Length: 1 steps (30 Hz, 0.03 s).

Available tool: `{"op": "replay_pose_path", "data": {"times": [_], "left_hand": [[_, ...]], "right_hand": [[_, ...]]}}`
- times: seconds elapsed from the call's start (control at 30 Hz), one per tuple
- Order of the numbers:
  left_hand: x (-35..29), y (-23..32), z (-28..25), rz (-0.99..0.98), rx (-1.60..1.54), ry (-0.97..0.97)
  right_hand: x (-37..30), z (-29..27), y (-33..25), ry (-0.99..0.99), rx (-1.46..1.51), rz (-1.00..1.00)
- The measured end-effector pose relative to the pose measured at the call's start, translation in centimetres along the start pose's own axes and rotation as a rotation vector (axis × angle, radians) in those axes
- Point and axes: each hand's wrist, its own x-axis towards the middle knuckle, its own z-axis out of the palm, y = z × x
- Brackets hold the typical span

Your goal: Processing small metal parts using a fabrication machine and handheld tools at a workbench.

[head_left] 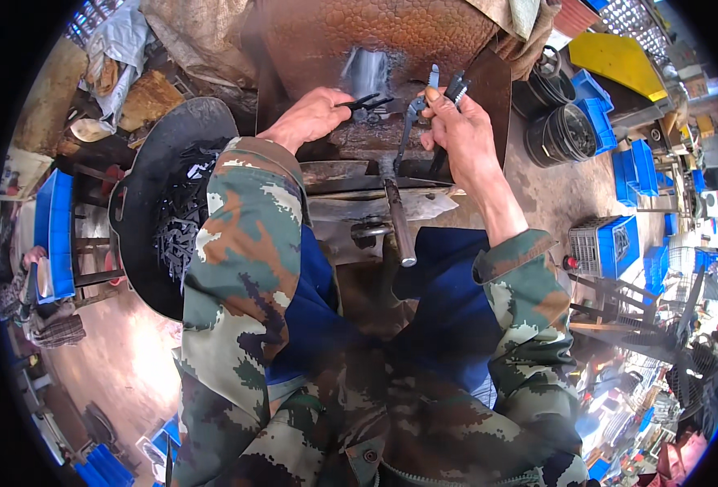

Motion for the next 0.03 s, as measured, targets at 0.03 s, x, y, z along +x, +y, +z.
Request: {"op": "replay_pose_path", "data": {"times": [0.03], "left_hand": [[-0.25, 1.39, -0.57, 0.015, 0.024, -0.075]], "right_hand": [[0.12, -0.28, 0.11, 0.009, 0.030, 0.005]]}}
